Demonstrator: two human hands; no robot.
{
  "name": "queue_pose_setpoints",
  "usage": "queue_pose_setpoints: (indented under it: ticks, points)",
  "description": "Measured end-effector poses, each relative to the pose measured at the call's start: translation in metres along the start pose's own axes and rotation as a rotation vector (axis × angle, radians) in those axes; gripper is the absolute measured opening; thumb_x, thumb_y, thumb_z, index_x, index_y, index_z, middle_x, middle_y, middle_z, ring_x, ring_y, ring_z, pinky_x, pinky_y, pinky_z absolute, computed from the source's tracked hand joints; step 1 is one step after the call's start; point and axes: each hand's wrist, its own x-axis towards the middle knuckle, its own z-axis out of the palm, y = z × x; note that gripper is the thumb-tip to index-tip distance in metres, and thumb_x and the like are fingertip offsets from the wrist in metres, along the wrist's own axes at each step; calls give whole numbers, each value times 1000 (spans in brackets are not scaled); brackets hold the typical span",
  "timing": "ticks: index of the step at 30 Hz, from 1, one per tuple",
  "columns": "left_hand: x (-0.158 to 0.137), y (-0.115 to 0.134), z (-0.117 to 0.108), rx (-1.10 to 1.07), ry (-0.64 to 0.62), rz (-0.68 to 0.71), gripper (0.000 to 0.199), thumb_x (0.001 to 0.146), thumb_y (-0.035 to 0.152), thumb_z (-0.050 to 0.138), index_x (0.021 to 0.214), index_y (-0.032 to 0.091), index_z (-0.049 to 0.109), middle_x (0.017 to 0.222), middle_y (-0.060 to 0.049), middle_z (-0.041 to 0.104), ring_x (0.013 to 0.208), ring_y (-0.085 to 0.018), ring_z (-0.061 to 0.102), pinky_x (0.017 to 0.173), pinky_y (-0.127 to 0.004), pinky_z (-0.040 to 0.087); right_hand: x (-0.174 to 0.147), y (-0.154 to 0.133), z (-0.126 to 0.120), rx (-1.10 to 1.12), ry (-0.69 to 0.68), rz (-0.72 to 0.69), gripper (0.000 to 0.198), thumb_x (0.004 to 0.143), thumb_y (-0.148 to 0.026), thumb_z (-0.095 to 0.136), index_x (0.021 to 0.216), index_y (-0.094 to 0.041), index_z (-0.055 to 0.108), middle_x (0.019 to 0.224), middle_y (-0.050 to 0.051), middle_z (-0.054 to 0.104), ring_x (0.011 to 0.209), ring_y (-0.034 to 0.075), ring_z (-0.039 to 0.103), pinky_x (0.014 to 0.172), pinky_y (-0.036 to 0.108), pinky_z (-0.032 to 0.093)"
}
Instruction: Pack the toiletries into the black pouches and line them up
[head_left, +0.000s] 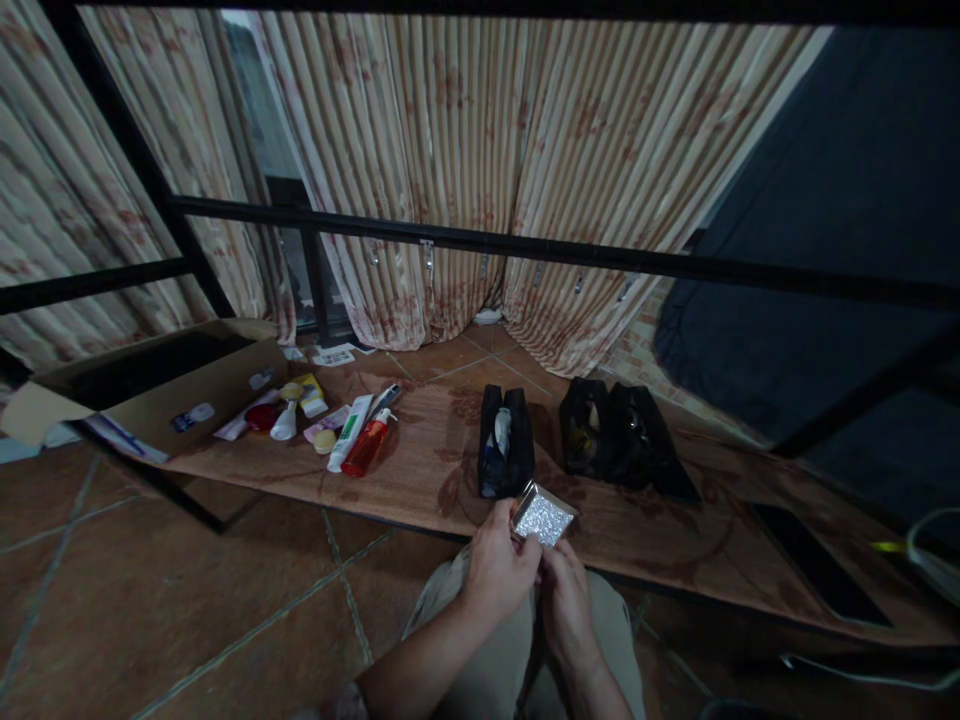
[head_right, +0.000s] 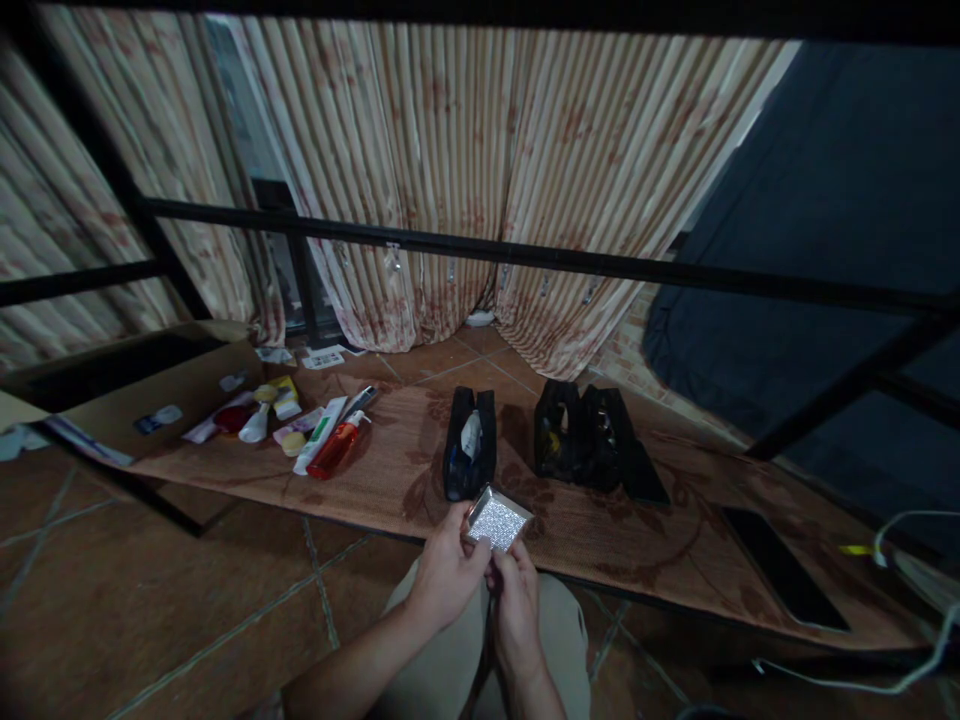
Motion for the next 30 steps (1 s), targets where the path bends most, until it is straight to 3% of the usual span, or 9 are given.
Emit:
queue_pose_setpoints:
  ticks: [9, 18, 30]
  points:
    - [0, 2, 0, 38, -13, 5, 28, 74, 13, 53, 101, 21, 52, 93, -5, 66, 88, -19, 64, 78, -29, 47, 2, 6, -4, 0, 41, -22, 29, 72, -28, 67, 100, -19, 67, 89, 2, 72, 71, 16, 65, 62, 23, 47]
    - [-1, 2, 0, 59, -16, 16, 27, 75, 14, 52, 101, 21, 51, 93, -5, 66, 91, -21, 62, 79, -30, 46, 2, 5, -2, -3, 47, -20, 43, 72, -32, 67, 114, -18, 65, 99, 6, 73, 79, 21, 67, 69, 29, 50]
    - [1, 2, 0, 44, -10, -4, 29, 74, 13, 54, 102, 20, 53, 95, -6, 66, 90, -20, 63, 78, -30, 46, 1, 0, 2, -45, 58, -5, 32, 70, -36, 70, 97, -18, 68, 89, 5, 74, 78, 21, 68, 69, 28, 51]
